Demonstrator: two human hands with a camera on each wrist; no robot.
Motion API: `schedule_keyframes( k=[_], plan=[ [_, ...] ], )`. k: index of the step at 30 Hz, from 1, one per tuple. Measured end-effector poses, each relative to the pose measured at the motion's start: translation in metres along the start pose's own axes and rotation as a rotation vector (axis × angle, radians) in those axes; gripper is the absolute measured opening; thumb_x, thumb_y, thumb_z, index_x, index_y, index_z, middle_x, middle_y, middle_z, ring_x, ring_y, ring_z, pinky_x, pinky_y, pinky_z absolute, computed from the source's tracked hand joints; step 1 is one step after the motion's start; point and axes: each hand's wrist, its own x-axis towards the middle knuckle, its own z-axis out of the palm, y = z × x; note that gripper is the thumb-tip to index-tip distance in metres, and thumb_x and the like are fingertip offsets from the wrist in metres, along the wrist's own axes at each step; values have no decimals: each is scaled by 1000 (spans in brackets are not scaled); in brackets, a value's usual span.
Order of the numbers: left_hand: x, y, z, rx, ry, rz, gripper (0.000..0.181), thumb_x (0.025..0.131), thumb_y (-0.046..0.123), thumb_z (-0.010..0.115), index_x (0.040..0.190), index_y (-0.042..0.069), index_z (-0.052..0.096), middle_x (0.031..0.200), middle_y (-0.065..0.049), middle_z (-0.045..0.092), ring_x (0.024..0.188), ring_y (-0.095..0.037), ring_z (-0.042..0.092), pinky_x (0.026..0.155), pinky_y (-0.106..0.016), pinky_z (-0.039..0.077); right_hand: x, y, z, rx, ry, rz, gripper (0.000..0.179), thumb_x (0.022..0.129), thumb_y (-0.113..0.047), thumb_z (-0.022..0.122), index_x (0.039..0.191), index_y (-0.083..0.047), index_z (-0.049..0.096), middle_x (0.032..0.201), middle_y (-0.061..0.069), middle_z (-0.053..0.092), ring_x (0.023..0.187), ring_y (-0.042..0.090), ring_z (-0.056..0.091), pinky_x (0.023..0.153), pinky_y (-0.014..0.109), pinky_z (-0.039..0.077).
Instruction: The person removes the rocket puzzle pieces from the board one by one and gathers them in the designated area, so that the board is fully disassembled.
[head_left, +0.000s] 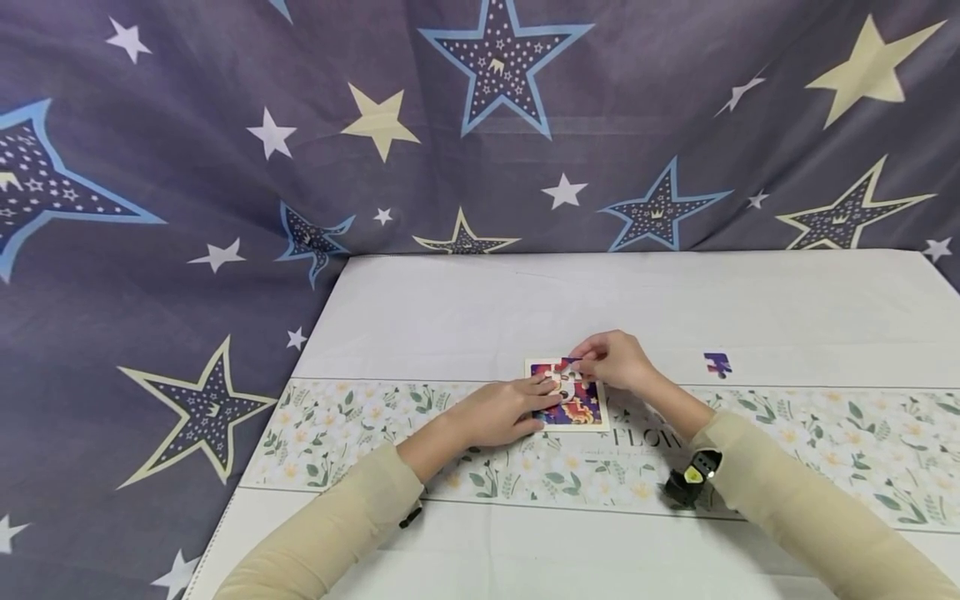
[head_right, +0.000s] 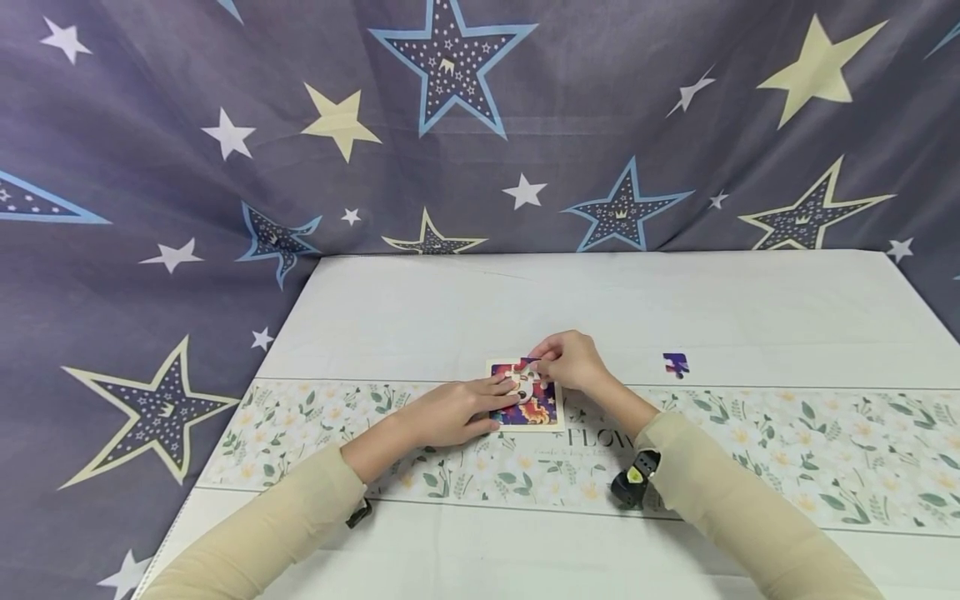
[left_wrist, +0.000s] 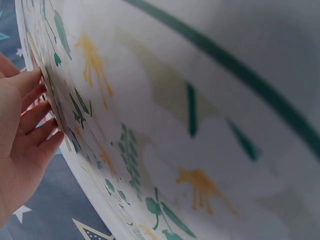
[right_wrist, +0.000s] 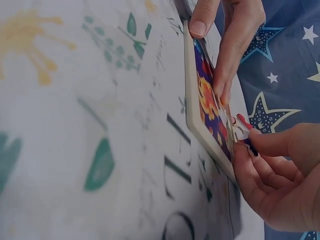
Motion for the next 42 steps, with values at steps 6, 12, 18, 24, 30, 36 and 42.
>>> schedule_keyframes(
  k=[6,12,18,24,30,36,42],
  plan=[
    [1,0,1,-1,-2,6,48,100,33,50,145,17,45,154,-2,39,144,-19,36,115,-36,38,-10,12,-11,-21,28,12,16,88,-12,68,99,-1,72,82,10,71,67,10,64,60,21,55],
    [0,0,2,8,-6,-2,48,100,33,50,145,17,44,154,-2,39,145,-19,35,115,-36,38,-20,28,-26,-21,49,30,18,89,-14,68,101,-1,72,83,11,71,66,11,64,58,22,53],
    [-1,0,2,2,2,-6,48,100,33,51,145,17,44,154,-2,38,145,-18,35,115,-36,38,-28,43,-43,-10,52,72,23,91,-17,65,106,1,70,86,12,73,67,11,68,62,24,57],
    [-1,0,2,-3,2,-7,48,100,33,51,145,17,44,155,-2,38,145,-19,34,115,-37,38,-34,53,-58,-30,73,70,28,91,-17,65,110,3,69,89,15,75,68,12,70,63,25,59],
    [-1,1,1,7,4,-6,48,100,33,51,145,17,44,154,-1,38,145,-18,35,115,-36,38,-37,62,-73,-186,151,0,22,89,-15,67,103,2,72,81,14,75,60,9,65,54,23,49],
    [-1,2,2,6,-3,-2,48,100,33,51,145,17,44,155,-2,38,145,-19,34,115,-36,38,-38,70,-89,-342,192,-72,18,86,-14,70,95,0,75,70,10,73,56,5,58,54,24,42],
    [0,-1,3,6,8,-2,49,100,34,51,145,17,44,154,-2,39,145,-18,34,116,-36,37,-36,74,-101,-356,183,-81,18,87,-13,69,96,1,75,72,12,73,55,5,54,52,25,42]
  ],
)
